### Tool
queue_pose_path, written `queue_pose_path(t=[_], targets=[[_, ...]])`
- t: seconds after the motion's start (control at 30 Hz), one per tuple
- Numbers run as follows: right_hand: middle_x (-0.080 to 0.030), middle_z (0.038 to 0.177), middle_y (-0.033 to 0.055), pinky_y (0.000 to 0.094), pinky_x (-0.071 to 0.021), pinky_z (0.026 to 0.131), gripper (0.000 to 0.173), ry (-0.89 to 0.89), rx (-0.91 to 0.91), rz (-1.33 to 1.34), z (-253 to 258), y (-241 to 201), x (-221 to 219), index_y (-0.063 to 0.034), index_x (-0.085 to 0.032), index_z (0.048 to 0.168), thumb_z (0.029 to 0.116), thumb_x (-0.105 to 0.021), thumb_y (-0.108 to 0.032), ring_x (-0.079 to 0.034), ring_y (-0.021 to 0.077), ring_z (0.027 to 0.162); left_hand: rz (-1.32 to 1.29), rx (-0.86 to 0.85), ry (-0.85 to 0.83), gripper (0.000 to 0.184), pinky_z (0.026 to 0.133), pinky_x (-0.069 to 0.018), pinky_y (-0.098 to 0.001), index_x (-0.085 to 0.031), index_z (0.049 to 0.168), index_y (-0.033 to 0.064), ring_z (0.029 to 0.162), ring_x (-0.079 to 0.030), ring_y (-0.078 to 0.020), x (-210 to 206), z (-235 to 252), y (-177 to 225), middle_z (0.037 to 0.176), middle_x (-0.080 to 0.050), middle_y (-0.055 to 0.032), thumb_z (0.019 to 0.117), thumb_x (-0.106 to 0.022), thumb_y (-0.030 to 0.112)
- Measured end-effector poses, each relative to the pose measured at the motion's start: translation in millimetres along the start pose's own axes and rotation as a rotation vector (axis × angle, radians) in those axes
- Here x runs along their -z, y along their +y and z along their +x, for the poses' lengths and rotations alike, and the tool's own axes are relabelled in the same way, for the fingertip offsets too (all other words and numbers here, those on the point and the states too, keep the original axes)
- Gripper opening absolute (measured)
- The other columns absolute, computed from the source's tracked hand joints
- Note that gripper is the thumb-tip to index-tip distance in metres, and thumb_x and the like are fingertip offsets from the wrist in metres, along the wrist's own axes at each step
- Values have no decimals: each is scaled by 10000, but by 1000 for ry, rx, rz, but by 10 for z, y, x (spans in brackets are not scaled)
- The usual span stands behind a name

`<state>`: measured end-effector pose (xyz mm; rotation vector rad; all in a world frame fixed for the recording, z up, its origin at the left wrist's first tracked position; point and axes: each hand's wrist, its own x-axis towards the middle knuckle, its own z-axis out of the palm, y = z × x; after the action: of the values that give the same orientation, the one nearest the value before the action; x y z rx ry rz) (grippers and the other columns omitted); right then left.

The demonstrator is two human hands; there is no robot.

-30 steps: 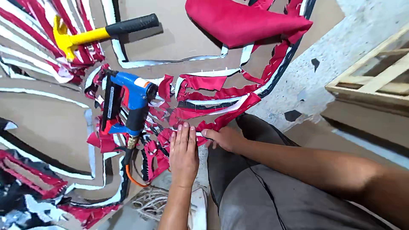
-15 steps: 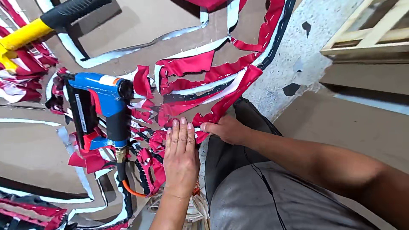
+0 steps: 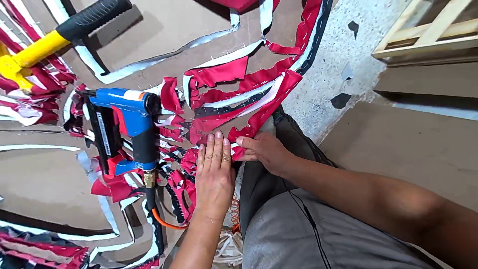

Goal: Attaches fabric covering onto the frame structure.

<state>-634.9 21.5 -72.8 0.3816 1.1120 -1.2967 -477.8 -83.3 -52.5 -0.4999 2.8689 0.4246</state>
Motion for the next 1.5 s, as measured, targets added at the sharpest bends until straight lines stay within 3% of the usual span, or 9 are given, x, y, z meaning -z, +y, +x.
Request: queue_pose_path(t=[0.4,0.5,0.6,0.8,0.9,0.97,1.07,1.23,1.5], targets=[[-765,959,151,421,-662,788,455,235,-3,-273,48,121,-159,36,-651,1099,975,-710,-397,-777,245,838,-178,24,-2,547,1255,-250,-570,-617,1438,157,1558,-265,-272,254,54,-225,1657,-349,-101,954,-652,408],[-772,898,143,430,-662,751,534,264,-36,-384,51,157,-155,16,-666,1059,985,-652,-513,-779,244,781,-170,248,137,514,1159,-400,-573,-641,1397,110,1440,-452,-347,684,-62,-602,1550,-487,-152,985,-617,416],[-767,872,143,419,-655,725,573,256,-67,-378,48,157,-154,21,-648,1052,993,-619,-548,-776,241,761,-57,534,64,802,1055,-404,-682,-511,1472,-7,1284,-508,-522,801,-44,-1077,1376,-534,-334,903,-739,510],[-767,851,130,396,-659,715,544,201,-55,-386,26,134,-134,18,-636,1014,1015,-595,-525,-776,223,745,-229,648,-47,1098,1020,-467,-674,-196,1634,91,1226,-603,-438,848,320,-1326,1350,-603,-256,797,-896,216],[-771,874,115,389,-649,754,546,134,-85,-482,4,44,-98,14,-647,1019,1034,-555,-523,-775,201,775,-489,735,-24,889,881,-559,-548,-360,1577,122,1088,-659,-305,1127,359,-1348,1286,-630,-187,775,-716,-18],[-770,857,91,382,-643,759,561,96,-88,-562,-4,29,-69,3,-666,987,1044,-520,-536,-769,177,767,-671,775,-22,466,597,-581,-399,-564,1254,37,691,-657,-184,1420,314,-1391,883,-661,-78,801,-649,108],[-761,826,70,374,-637,752,569,70,-66,-620,17,24,-35,-15,-663,940,1052,-488,-545,-760,158,749,-734,530,-276,317,571,-596,-346,-648,986,15,586,-661,-135,1835,240,-1423,698,-679,-13,926,-695,322],[-752,803,53,381,-634,732,536,141,-21,-603,-7,115,-89,-48,-671,935,1050,-497,-541,-752,149,729,-177,-143,-514,409,671,-616,-359,-767,1106,171,764,-706,-51,1679,489,-1237,882,-750,37,789,-673,411],[-711,716,39,404,-588,673,567,229,27,-655,-17,170,-133,-72,-658,828,1044,-485,-566,-712,156,666,-49,-228,-508,387,538,-546,-307,-778,948,183,605,-649,-25,1493,654,-1297,700,-692,53,769,-625,490]])
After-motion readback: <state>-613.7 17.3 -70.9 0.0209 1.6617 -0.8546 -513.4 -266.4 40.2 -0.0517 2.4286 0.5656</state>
